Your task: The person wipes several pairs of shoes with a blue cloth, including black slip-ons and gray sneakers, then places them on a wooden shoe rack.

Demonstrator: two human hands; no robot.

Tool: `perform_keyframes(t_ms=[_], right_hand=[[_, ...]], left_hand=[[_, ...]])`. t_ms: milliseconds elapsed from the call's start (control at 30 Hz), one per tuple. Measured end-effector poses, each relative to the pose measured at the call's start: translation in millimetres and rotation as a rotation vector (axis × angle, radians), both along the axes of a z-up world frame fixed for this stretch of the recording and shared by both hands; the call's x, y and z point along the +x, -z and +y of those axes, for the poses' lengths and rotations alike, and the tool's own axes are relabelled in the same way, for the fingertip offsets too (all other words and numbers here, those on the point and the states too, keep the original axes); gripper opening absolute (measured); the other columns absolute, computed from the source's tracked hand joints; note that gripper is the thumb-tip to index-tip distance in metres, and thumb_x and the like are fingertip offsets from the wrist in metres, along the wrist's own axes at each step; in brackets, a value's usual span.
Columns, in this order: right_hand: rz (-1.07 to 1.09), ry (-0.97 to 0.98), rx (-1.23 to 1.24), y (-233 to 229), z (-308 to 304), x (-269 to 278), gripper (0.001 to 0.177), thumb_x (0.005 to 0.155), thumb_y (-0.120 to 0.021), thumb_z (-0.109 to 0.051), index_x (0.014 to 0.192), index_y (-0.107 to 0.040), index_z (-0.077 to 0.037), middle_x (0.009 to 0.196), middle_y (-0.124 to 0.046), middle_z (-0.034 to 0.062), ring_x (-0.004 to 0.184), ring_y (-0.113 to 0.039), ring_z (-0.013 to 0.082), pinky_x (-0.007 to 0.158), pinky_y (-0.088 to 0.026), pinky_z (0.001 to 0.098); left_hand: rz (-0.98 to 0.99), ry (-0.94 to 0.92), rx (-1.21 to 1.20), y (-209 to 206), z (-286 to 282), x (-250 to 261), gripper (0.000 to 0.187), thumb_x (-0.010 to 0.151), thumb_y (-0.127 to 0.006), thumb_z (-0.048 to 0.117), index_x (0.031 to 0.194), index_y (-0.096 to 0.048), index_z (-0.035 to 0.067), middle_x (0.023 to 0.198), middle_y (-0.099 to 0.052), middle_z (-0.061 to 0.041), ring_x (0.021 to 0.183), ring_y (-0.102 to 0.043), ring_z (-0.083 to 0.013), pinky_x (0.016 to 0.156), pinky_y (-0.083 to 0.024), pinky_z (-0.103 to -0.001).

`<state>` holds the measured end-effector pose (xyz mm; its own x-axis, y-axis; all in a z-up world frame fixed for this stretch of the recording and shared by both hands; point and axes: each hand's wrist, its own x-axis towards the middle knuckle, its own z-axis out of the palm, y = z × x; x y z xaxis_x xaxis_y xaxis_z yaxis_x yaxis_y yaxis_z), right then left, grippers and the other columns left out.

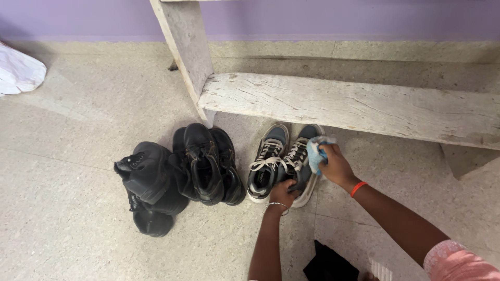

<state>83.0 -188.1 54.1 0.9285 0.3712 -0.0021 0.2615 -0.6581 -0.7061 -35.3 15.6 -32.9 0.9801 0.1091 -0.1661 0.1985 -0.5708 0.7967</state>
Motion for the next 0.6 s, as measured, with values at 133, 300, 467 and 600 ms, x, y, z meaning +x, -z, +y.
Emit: perform_keyframes(t_ms=[133, 300, 467, 600], right_hand=[[-0.128, -0.170, -0.089, -3.8, 7.5, -14.1, 0.048, 0.078, -0.067, -0.003, 0.125, -0.064, -0.012, 0.132, -0.055, 0.0124, 0.112, -0.065, 0.0337, 0.090, -0.057, 0.0413], [-0.159, -0.332, -0.220, -4.1, 4.1, -8.2, 0.040, 0.081, -0.062, 0.000, 0.116, -0.073, -0.018, 0.131, -0.062, 0.0051, 0.122, -0.062, 0.0279, 0.093, -0.059, 0.0378], [-0.027, -0.183, -0.261, -3.5, -22.1, 11.0, 0.042, 0.091, -0.061, -0.009, 0.132, -0.065, -0.018, 0.142, -0.058, 0.0078, 0.122, -0.063, 0.0308, 0.099, -0.057, 0.0419], [-0.090, -0.286, -0.254, 5.9, -22.5, 8.5, 0.047, 0.093, -0.067, -0.018, 0.139, -0.059, -0.012, 0.144, -0.049, 0.0191, 0.123, -0.055, 0.0416, 0.098, -0.051, 0.0480]], left_hand=[[-0.050, 0.046, 0.094, -9.0, -14.9, -5.2, 0.036, 0.077, -0.084, 0.022, 0.111, -0.075, 0.013, 0.106, -0.074, -0.013, 0.097, -0.072, -0.0320, 0.088, -0.056, -0.042], [-0.013, 0.187, 0.302, -16.7, -39.6, -13.3, 0.022, 0.084, -0.078, 0.022, 0.105, -0.076, 0.015, 0.106, -0.076, -0.005, 0.103, -0.068, -0.0272, 0.096, -0.048, -0.044], [0.018, 0.229, 0.482, -20.3, -66.5, -26.7, 0.020, 0.085, -0.078, 0.017, 0.105, -0.074, 0.013, 0.105, -0.073, -0.007, 0.109, -0.062, -0.0249, 0.094, -0.043, -0.044], [-0.092, 0.212, 0.470, -18.6, -65.1, -34.0, 0.019, 0.082, -0.077, 0.014, 0.101, -0.073, 0.013, 0.102, -0.072, -0.006, 0.107, -0.062, -0.0254, 0.091, -0.042, -0.043]])
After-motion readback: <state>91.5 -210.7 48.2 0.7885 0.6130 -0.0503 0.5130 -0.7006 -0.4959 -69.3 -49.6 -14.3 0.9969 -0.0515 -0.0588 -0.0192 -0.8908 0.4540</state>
